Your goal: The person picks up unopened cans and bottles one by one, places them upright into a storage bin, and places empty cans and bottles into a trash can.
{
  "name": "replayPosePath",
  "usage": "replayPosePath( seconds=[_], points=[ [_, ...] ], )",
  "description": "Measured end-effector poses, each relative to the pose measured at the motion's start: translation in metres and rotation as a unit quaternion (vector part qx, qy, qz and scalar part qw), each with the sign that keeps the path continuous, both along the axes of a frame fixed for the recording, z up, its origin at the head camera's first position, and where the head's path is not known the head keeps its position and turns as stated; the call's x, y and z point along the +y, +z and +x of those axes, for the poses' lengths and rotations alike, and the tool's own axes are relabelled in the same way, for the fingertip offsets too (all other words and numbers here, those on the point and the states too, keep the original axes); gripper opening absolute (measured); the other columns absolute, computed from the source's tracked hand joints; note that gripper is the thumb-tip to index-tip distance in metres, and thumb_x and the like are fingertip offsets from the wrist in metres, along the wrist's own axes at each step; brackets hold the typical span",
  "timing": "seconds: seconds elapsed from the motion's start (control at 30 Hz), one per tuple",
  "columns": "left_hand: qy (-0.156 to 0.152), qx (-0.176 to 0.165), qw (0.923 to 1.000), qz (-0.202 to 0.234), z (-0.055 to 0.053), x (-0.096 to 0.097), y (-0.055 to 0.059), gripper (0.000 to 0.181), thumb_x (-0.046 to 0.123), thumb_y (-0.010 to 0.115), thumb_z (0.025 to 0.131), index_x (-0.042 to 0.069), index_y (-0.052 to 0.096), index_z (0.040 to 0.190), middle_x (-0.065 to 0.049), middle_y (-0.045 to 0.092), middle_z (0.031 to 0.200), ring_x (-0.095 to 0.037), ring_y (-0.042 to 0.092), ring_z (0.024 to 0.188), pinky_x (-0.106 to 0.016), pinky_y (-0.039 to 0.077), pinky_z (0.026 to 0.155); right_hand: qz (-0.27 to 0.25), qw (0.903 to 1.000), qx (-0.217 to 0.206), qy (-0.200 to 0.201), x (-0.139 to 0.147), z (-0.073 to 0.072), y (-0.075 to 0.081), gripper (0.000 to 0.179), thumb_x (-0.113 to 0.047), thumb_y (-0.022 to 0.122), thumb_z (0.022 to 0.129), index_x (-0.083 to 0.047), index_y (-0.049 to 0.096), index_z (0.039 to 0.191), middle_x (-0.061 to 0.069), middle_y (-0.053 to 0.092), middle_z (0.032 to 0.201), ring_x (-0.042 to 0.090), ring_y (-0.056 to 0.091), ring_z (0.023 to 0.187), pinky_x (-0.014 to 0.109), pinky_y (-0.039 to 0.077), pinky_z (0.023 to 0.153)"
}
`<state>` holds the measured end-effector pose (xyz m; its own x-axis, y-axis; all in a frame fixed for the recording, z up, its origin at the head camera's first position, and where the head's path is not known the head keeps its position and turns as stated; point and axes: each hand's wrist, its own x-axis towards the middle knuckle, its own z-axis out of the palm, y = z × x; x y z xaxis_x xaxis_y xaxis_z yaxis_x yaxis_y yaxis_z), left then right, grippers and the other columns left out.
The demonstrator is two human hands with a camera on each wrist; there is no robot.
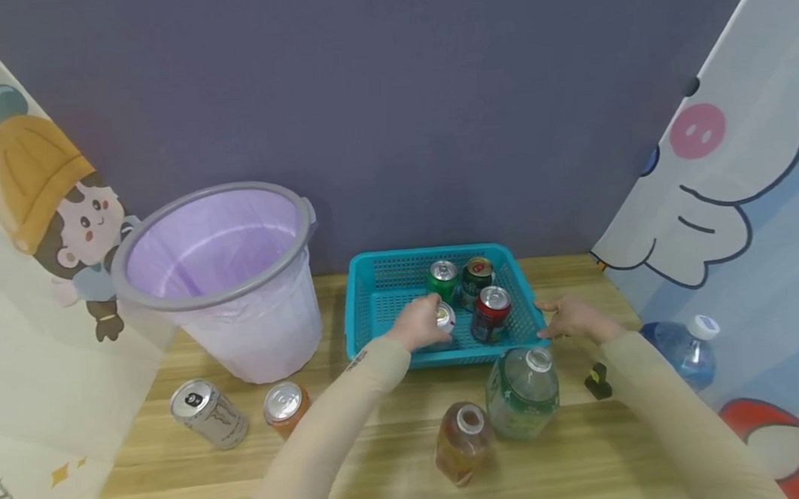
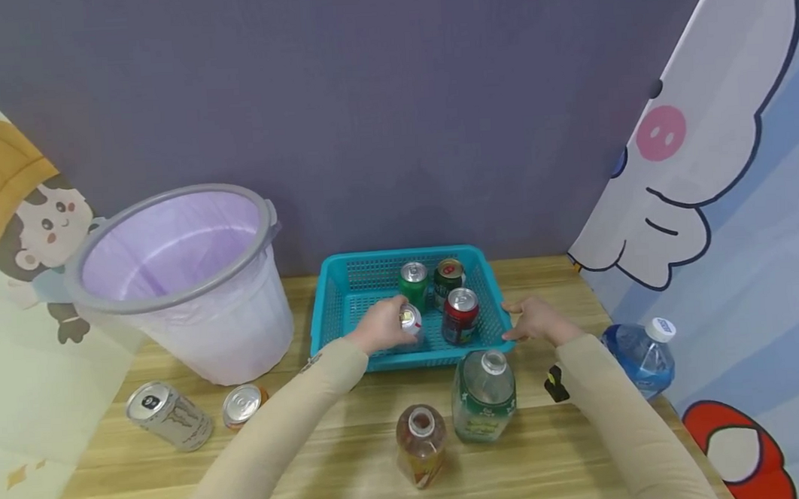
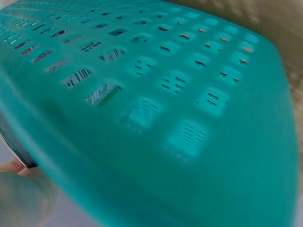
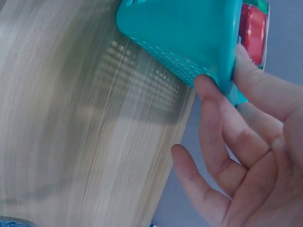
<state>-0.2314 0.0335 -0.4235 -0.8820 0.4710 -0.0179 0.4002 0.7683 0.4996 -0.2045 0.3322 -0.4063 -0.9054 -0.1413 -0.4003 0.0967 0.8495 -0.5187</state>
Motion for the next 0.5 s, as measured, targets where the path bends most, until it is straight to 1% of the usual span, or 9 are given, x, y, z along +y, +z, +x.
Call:
replayPosePath(
  seconds=[0.13, 0.23, 0.37, 0.5],
  points=[
    [0.008, -0.013, 0.9998, 0.011, -0.006, 0.005, -0.002, 0.068, 0.027, 0.082, 0.073, 0.000, 0.049, 0.126, -0.010, 0.065, 0.108, -0.022, 0.063, 0.096, -0.032, 0.053, 0.081, -0.003, 1.0000, 0.004, -0.001, 0.001, -0.003, -0.002, 0.074, -0.018, 0.073, 0.082, 0.005, 0.035, 0.140, 0.002, 0.064, 0.064, 0.014, 0.051, 0.063, 0.027, 0.042, 0.056],
    [0.011, -0.016, 0.9998, 0.010, -0.010, 0.010, -0.003, 0.067, 0.028, 0.082, 0.073, 0.000, 0.050, 0.125, -0.010, 0.065, 0.107, -0.022, 0.063, 0.096, -0.034, 0.053, 0.082, -0.006, 0.9999, 0.006, -0.007, 0.001, -0.004, -0.001, 0.073, -0.017, 0.073, 0.081, 0.005, 0.035, 0.140, 0.003, 0.062, 0.063, 0.013, 0.049, 0.061, 0.027, 0.040, 0.055],
    [0.008, -0.023, 0.9997, 0.003, -0.014, 0.015, -0.007, 0.068, 0.028, 0.082, 0.073, 0.000, 0.049, 0.125, -0.010, 0.065, 0.106, -0.023, 0.064, 0.096, -0.035, 0.053, 0.082, -0.012, 0.9998, 0.005, -0.012, 0.000, -0.002, 0.000, 0.073, -0.018, 0.073, 0.082, 0.004, 0.036, 0.140, 0.003, 0.066, 0.065, 0.013, 0.050, 0.062, 0.027, 0.041, 0.056],
    [0.007, -0.030, 0.9995, 0.004, -0.014, 0.018, -0.010, 0.070, 0.029, 0.082, 0.073, -0.001, 0.048, 0.126, -0.012, 0.066, 0.105, -0.025, 0.064, 0.095, -0.036, 0.053, 0.082, -0.022, 0.9997, 0.003, -0.013, 0.001, 0.000, -0.001, 0.073, -0.017, 0.073, 0.082, 0.004, 0.035, 0.141, 0.003, 0.069, 0.068, 0.013, 0.052, 0.063, 0.027, 0.041, 0.057]
  ],
)
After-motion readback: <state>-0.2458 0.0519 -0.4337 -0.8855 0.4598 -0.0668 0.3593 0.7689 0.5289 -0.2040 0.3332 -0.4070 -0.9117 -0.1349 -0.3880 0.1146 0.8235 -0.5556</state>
